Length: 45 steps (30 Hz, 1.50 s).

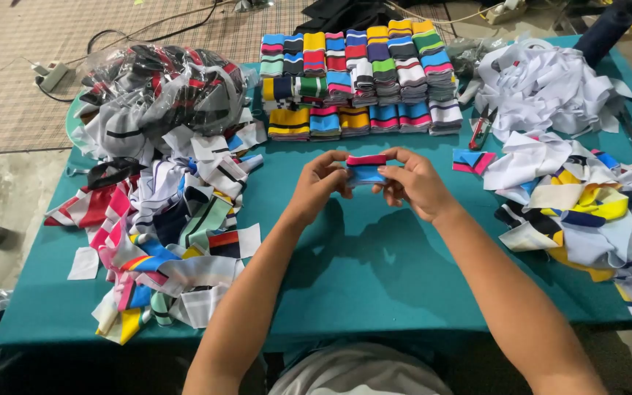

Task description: Folding long fabric strips into small rectangular bundles and stacking them neatly on a work table.

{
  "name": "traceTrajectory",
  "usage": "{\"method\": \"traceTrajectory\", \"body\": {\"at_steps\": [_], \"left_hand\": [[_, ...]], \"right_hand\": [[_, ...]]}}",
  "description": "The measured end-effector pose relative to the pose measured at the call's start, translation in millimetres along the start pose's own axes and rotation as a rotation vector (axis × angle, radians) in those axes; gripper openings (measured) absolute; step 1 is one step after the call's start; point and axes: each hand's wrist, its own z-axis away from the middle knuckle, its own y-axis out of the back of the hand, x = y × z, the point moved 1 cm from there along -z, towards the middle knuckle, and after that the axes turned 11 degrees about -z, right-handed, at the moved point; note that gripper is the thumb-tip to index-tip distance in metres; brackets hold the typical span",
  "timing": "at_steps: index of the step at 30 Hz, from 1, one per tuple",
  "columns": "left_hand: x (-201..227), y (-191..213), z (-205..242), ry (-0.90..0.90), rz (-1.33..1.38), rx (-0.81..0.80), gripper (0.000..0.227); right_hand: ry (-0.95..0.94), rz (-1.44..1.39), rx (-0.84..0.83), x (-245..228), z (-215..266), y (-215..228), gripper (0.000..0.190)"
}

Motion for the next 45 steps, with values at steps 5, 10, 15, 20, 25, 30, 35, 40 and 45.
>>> {"method": "traceTrajectory", "body": {"at_steps": [5,10,15,20,25,30,35,40,45], "left_hand": [[-10,-8,-4,0.043,0.206,0.081,0.021],[-15,-15,-6,0.082,0.436,0.119,0.014],[-16,-16,-6,0.077,0.402,0.165,0.015],[-37,-15,-6,0.100,0.309,0.144,0.018],[-34,-20,-10,0.081,0.484,0.152,0.016],[-35,-22,-7,0.022,0.590,0.085,0.013],[-9,-18,4,-0.051,0.283,0.063,0.023],[-10,-13,5,-0.064,-0.286,0.030,0.052],[-15,-20,8,-0.143,-0.755,-0.152,0.044]], "right_hand": [[-0.037,-0.143,0.008,10,-7,4,0.021],[-0.068,-0.328,0.008,21,-12,9,0.020],[0.000,-0.323,0.033,17,-8,4,0.021],[0.010,-0.257,0.096,15,-8,10,0.019],[-0.027,-0.364,0.050,17,-12,12,0.021],[0.034,-0.441,0.020,24,-11,13,0.020],[0.092,-0.218,0.115,1,-6,9,0.020],[0.088,-0.082,0.251,-17,-23,19,0.020],[0.036,0.027,0.311,-28,-57,12,0.019]]}}
